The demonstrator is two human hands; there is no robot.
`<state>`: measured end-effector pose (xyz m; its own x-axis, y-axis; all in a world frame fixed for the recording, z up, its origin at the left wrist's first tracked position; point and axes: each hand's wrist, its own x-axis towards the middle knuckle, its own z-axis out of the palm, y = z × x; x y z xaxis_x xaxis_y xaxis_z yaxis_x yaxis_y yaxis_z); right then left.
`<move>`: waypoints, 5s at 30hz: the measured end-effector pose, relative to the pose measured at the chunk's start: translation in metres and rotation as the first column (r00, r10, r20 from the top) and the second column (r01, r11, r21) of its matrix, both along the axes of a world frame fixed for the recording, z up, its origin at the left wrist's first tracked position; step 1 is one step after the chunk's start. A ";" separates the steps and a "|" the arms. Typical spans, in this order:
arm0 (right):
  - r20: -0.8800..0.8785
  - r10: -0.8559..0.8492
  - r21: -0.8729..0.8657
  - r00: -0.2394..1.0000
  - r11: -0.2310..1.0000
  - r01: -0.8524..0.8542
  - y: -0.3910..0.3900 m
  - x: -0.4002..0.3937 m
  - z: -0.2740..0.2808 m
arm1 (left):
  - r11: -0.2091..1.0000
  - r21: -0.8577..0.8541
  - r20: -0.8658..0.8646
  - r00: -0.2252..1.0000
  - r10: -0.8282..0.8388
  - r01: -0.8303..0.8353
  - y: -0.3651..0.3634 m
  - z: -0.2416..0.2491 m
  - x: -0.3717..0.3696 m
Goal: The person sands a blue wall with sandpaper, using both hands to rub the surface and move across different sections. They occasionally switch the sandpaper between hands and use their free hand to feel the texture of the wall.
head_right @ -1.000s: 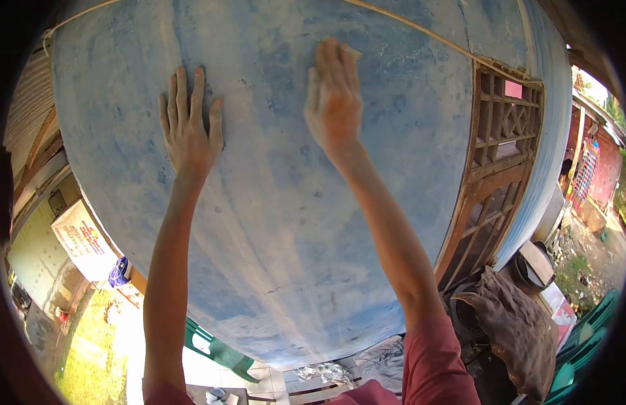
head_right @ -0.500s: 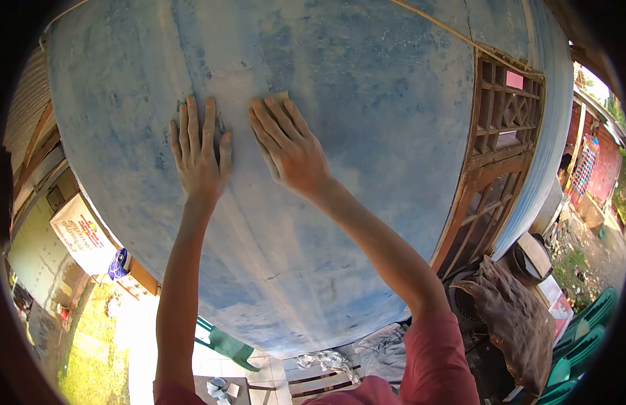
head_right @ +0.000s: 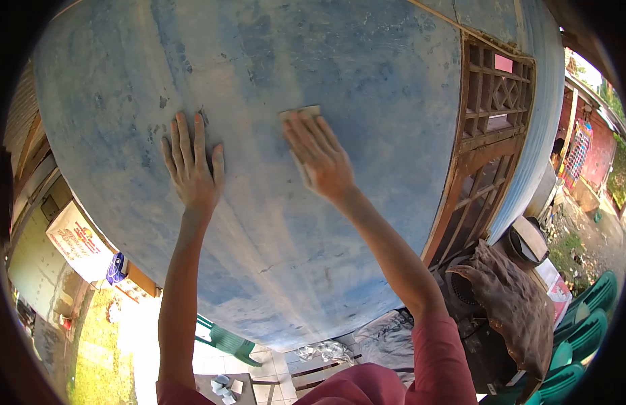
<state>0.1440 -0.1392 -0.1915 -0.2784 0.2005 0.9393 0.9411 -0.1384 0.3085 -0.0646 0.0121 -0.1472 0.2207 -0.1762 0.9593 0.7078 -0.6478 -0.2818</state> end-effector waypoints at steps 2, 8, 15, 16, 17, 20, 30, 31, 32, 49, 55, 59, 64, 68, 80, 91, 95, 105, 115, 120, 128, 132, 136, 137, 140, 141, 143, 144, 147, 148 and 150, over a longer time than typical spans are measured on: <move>-0.197 -0.121 0.155 0.973 0.976 0.153 -0.015 0.019 0.005 | 1.000 0.012 -0.010 1.000 -0.013 0.013 0.001 -0.005 -0.003; -0.132 0.031 0.059 0.991 0.998 -0.023 0.011 -0.028 -0.001 | 1.000 0.010 -0.050 0.999 -0.013 0.014 0.000 -0.017 -0.004; -0.341 0.047 0.377 0.939 0.922 0.091 -0.012 0.030 0.005 | 0.999 0.025 -0.066 0.997 0.029 -0.027 0.002 -0.027 -0.007; -0.353 0.068 0.433 0.933 0.896 0.098 -0.009 0.033 0.034 | 0.999 0.030 -0.069 0.997 0.022 -0.020 0.002 -0.027 -0.005; -0.366 0.088 0.484 0.926 0.868 0.109 -0.003 0.030 0.059 | 0.999 0.038 -0.056 0.998 0.021 -0.018 0.003 -0.027 -0.004; -0.259 0.101 0.432 0.961 0.902 0.021 0.012 0.006 0.087 | 0.999 0.045 -0.048 0.999 0.016 -0.013 0.005 -0.027 -0.004; -0.377 0.114 0.422 0.919 0.905 0.061 -0.021 0.045 -0.028 | 1.000 0.022 -0.109 0.994 0.005 -0.002 0.003 -0.050 -0.014; -0.418 0.170 0.477 0.892 0.877 0.057 -0.021 0.044 0.009 | 1.000 0.027 -0.115 0.993 -0.008 0.012 0.001 -0.050 -0.012; -0.456 0.228 0.529 0.860 0.847 0.056 -0.016 0.038 0.047 | 0.999 0.036 -0.106 0.994 -0.011 0.015 0.002 -0.051 -0.013; -0.325 0.104 0.549 0.940 0.830 0.098 -0.013 0.044 0.104 | 0.999 0.050 -0.088 0.996 -0.009 0.013 0.007 -0.061 -0.015; -0.236 -0.012 0.305 0.972 0.948 0.086 -0.025 0.049 0.050 | 0.998 0.057 -0.080 0.997 -0.005 0.009 0.007 -0.062 -0.015; -0.375 0.044 0.383 0.926 0.917 0.112 -0.015 0.036 0.019 | 0.999 0.053 -0.083 0.997 0.001 0.003 0.005 -0.062 -0.013; -0.408 0.141 0.467 0.902 0.881 0.073 -0.011 0.033 0.050 | 0.999 0.038 -0.091 0.996 0.004 -0.001 0.004 -0.063 -0.014; 0.009 0.030 0.217 1.000 0.976 -0.031 -0.006 0.028 0.073 | 0.999 0.037 -0.108 0.994 0.018 -0.014 0.005 -0.061 -0.015; -0.358 0.092 0.420 0.929 0.905 0.072 -0.023 0.044 0.027 | 0.975 0.202 -0.210 0.976 -0.052 0.095 -0.023 0.055 0.039; -0.429 0.083 0.590 0.899 0.780 0.210 -0.024 0.067 0.063 | 0.973 0.228 -0.157 0.988 0.004 0.033 -0.022 0.052 0.042; -0.118 0.091 0.280 0.989 0.958 -0.055 -0.008 0.030 0.054 | 0.974 0.223 -0.170 0.985 0.008 0.030 -0.023 0.054 0.043; 0.175 0.056 0.059 0.983 0.996 -0.067 -0.011 0.032 0.069 | 0.901 0.248 -0.363 0.897 -0.253 0.355 -0.029 0.053 0.046; -0.084 -0.039 0.222 0.996 0.973 0.057 -0.070 0.127 0.029 | 0.901 0.242 -0.661 0.741 -0.118 0.359 -0.046 0.077 0.085; -0.370 -0.002 0.481 0.929 0.855 0.193 -0.093 0.178 0.016 | 0.889 0.218 -0.567 0.794 -0.220 0.403 -0.043 0.102 0.092; -0.319 -0.042 0.421 0.947 0.889 0.181 -0.104 0.197 0.009 | 0.916 0.333 -0.589 0.808 0.019 0.222 -0.044 0.111 0.088; -0.338 -0.049 0.383 0.940 0.905 0.185 -0.106 0.199 0.010 | 0.924 0.267 -0.328 0.927 -0.181 0.275 -0.062 0.158 0.106; -0.287 -0.066 0.370 0.956 0.912 0.174 -0.104 0.207 0.004 | 0.904 0.251 -0.843 0.537 0.028 0.347 -0.056 0.025 0.124; -0.291 -0.057 0.377 0.955 0.910 0.170 -0.105 0.206 0.001 | 0.929 0.201 -0.908 0.415 0.057 0.311 -0.067 0.002 0.117; -0.243 -0.071 0.345 0.968 0.926 0.155 -0.114 0.212 0.002 | 0.925 0.317 -0.898 0.380 0.222 0.209 -0.074 0.042 0.118; -0.250 -0.072 0.331 0.966 0.931 0.155 -0.113 0.212 0.001 | 0.888 0.444 -0.821 0.452 0.349 0.120 -0.073 0.072 0.115; -0.252 -0.066 0.318 0.966 0.936 0.147 -0.112 0.211 0.001 | 0.915 0.342 -0.669 0.740 0.076 0.215 -0.068 0.140 0.124; -0.254 -0.061 0.319 0.965 0.937 0.143 -0.112 0.211 0.000 | 0.940 0.266 -0.551 0.834 -0.032 0.212 -0.071 0.167 0.122; -0.265 -0.063 0.320 0.962 0.936 0.149 -0.110 0.212 -0.002 | 0.933 0.203 -0.416 0.889 -0.192 0.297 -0.074 0.165 0.130; -0.276 -0.073 0.310 0.958 0.937 0.161 -0.111 0.213 -0.002 | 0.906 0.204 -0.426 0.867 -0.258 0.370 -0.072 0.146 0.139; -0.271 -0.057 0.319 0.961 0.937 0.145 -0.111 0.213 -0.001 | 0.879 0.144 -0.702 0.673 -0.232 0.454 -0.066 0.066 0.139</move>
